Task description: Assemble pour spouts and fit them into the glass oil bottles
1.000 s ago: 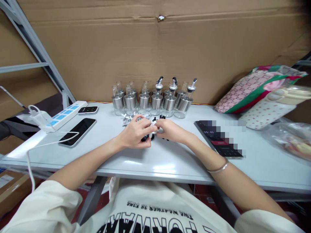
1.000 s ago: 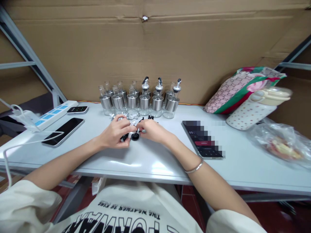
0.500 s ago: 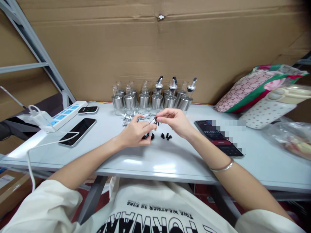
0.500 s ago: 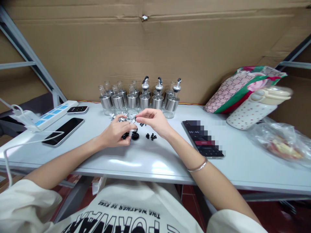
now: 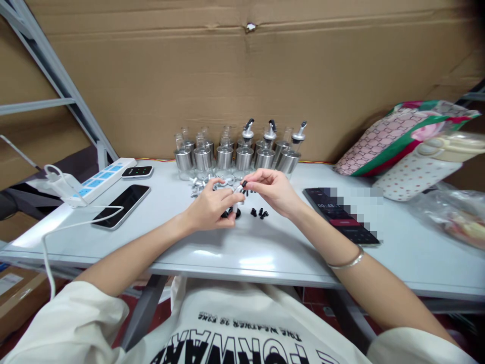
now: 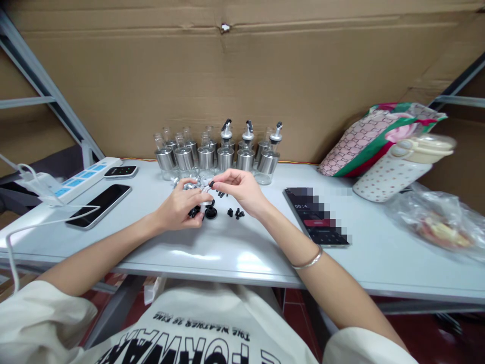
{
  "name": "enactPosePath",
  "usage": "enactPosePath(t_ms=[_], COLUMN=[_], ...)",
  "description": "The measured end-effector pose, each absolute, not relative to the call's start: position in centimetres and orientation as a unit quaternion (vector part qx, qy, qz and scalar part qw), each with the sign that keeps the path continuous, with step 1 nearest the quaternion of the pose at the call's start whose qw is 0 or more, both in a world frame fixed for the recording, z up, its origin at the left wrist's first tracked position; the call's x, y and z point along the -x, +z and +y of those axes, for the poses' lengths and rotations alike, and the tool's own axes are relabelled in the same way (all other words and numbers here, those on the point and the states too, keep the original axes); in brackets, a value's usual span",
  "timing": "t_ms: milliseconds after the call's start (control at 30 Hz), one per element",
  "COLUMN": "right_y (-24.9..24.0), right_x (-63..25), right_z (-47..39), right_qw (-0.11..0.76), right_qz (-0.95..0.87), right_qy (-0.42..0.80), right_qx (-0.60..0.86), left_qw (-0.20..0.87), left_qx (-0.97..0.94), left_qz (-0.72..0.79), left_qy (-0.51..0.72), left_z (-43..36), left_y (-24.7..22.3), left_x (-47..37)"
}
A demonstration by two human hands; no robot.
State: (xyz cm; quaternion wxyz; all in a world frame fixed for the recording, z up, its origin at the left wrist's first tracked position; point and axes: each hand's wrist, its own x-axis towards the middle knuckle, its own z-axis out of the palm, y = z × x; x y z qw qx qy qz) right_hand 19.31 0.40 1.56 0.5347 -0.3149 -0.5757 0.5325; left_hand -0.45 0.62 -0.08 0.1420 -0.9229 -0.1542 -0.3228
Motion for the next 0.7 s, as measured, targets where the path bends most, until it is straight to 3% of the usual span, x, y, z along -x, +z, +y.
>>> enactPosePath(t_ms=[700], right_y=[1.41], right_x=[-19.19], right_z=[0.24], right_qw=[0.508], right_qz=[-0.589], right_qy=[0.561], right_qx=[0.282], left_qw=[0.155], left_qx=[0.929], left_qz=[-0.125], left_qy=[-0.313], left_z=[0.74], left_y=[-0.33], left_x=[0.42])
